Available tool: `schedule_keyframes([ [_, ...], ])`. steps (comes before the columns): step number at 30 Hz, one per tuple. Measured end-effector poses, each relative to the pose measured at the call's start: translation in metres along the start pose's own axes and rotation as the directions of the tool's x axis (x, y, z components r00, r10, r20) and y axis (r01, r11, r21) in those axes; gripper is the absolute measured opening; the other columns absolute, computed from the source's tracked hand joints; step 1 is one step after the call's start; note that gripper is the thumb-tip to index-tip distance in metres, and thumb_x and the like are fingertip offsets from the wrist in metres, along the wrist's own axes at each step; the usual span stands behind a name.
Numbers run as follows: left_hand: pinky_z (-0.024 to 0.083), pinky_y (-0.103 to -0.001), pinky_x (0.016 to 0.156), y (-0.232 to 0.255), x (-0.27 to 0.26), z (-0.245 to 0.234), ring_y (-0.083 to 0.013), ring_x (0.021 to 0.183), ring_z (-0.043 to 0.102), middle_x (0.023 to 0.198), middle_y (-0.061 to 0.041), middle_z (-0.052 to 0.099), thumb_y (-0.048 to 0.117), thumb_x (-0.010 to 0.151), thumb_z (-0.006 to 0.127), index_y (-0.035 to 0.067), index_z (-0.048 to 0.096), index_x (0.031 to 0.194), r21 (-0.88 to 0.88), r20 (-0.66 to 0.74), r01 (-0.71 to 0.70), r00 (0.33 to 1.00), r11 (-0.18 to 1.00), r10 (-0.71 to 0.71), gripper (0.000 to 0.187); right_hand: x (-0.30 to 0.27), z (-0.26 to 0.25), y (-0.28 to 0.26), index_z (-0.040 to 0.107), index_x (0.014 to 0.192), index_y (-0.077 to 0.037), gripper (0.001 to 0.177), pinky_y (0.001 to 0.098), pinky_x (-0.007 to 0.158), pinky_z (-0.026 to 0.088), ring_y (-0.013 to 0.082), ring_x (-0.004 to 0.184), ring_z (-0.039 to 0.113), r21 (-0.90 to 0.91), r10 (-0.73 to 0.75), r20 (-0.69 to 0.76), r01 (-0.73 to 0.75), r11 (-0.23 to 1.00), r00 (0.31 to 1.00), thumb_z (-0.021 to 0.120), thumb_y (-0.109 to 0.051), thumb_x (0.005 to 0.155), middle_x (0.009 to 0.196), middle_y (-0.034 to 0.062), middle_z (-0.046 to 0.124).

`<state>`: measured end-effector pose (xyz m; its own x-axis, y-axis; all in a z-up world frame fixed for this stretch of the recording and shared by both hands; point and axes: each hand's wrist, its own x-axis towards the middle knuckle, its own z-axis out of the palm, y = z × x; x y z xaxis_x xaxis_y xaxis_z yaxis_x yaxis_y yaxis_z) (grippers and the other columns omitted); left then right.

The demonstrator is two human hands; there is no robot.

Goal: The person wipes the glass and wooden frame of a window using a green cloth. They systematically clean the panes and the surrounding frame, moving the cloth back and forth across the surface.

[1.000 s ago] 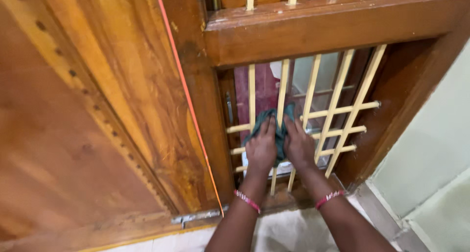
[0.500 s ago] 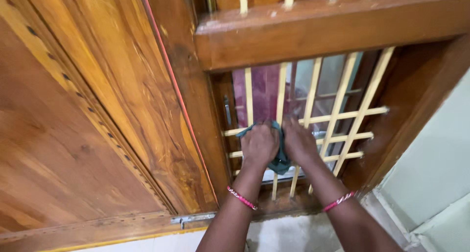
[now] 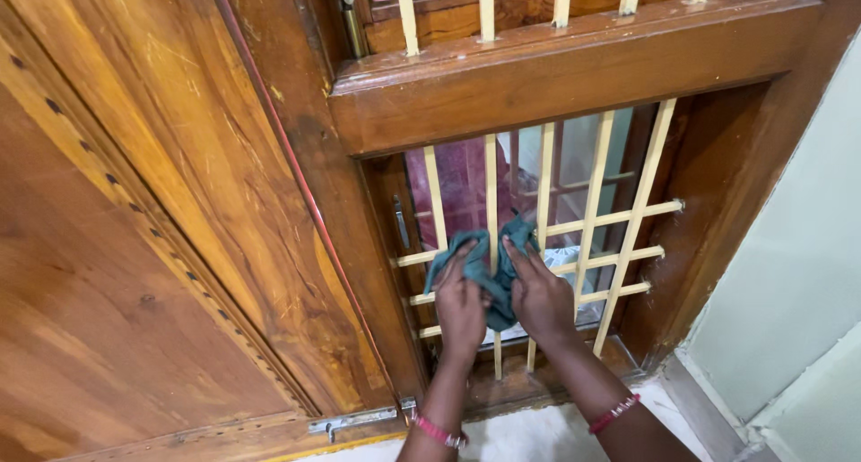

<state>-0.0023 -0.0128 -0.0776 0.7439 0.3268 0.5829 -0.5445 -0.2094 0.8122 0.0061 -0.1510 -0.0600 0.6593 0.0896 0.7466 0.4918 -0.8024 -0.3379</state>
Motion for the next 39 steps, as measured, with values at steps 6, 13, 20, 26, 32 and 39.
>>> schedule_keyframes([
  [6,0.059,-0.025,0.049,0.019,-0.042,-0.027,-0.0164,0.076,0.075,0.1,-0.015,0.074,0.019,0.106,0.041,0.001,0.062,0.129,-0.562,-0.284,0.03,0.931,0.827,-0.227,0.036,-0.009,-0.01,-0.015,0.066,0.134,-0.017,0.048,0.0325,0.057,0.064,0.0214,0.066,0.077,0.4,0.094,0.017,-0.093,0.912,0.995,0.059,-0.001,0.089,0.119,0.0155,0.076],
  [13,0.065,-0.037,0.072,0.019,-0.016,-0.036,-0.0304,0.095,0.077,0.147,-0.024,0.059,0.012,0.107,0.043,-0.004,0.061,0.134,-0.006,-0.255,-0.255,0.935,0.967,0.245,0.036,0.005,-0.009,-0.048,0.058,0.144,-0.014,0.058,0.0378,0.051,0.061,0.0249,0.056,0.072,0.129,-0.005,0.04,0.0,0.992,0.999,0.057,0.0,0.088,0.127,0.0202,0.07],
  [20,0.06,-0.05,0.074,0.036,0.011,-0.039,-0.0425,0.086,0.072,0.164,-0.009,0.04,0.014,0.093,0.049,0.004,0.048,0.148,0.721,0.063,0.002,0.996,0.693,-0.069,0.055,0.007,0.018,-0.059,0.052,0.146,-0.01,0.059,0.0446,0.063,0.062,0.0369,0.072,0.073,-0.066,-0.056,0.243,0.074,0.995,0.968,0.06,-0.011,0.088,0.144,0.0216,0.055],
  [26,0.063,-0.046,0.068,0.034,0.03,-0.05,-0.0379,0.082,0.075,0.148,-0.016,0.054,0.011,0.091,0.052,-0.001,0.056,0.136,0.845,0.231,-0.214,0.973,0.489,0.025,0.047,0.025,0.014,-0.06,0.051,0.146,-0.011,0.059,0.0481,0.072,0.06,0.0375,0.083,0.074,-0.064,-0.17,0.271,0.194,0.979,0.947,0.057,-0.008,0.087,0.144,0.0171,0.058],
  [32,0.064,-0.039,0.065,0.049,0.032,-0.055,-0.0316,0.081,0.078,0.149,-0.023,0.052,0.01,0.093,0.056,-0.007,0.05,0.141,0.921,0.339,-0.31,0.936,0.235,-0.094,0.051,0.033,-0.024,-0.087,0.029,0.159,-0.001,0.066,0.0426,0.069,0.063,0.0322,0.081,0.075,-0.433,0.056,0.554,0.23,0.871,0.831,0.051,-0.009,0.097,0.146,0.0254,0.049],
  [39,0.062,-0.047,0.074,0.075,0.028,-0.077,-0.0381,0.089,0.075,0.16,-0.017,0.036,0.004,0.087,0.055,-0.003,0.037,0.15,0.876,0.407,-0.325,0.894,0.357,-0.185,0.066,0.032,-0.025,-0.075,0.029,0.16,-0.01,0.081,0.0451,0.089,0.057,0.0395,0.1,0.07,-0.268,0.07,0.546,0.095,0.959,0.835,0.056,-0.001,0.085,0.155,0.0243,0.039],
])
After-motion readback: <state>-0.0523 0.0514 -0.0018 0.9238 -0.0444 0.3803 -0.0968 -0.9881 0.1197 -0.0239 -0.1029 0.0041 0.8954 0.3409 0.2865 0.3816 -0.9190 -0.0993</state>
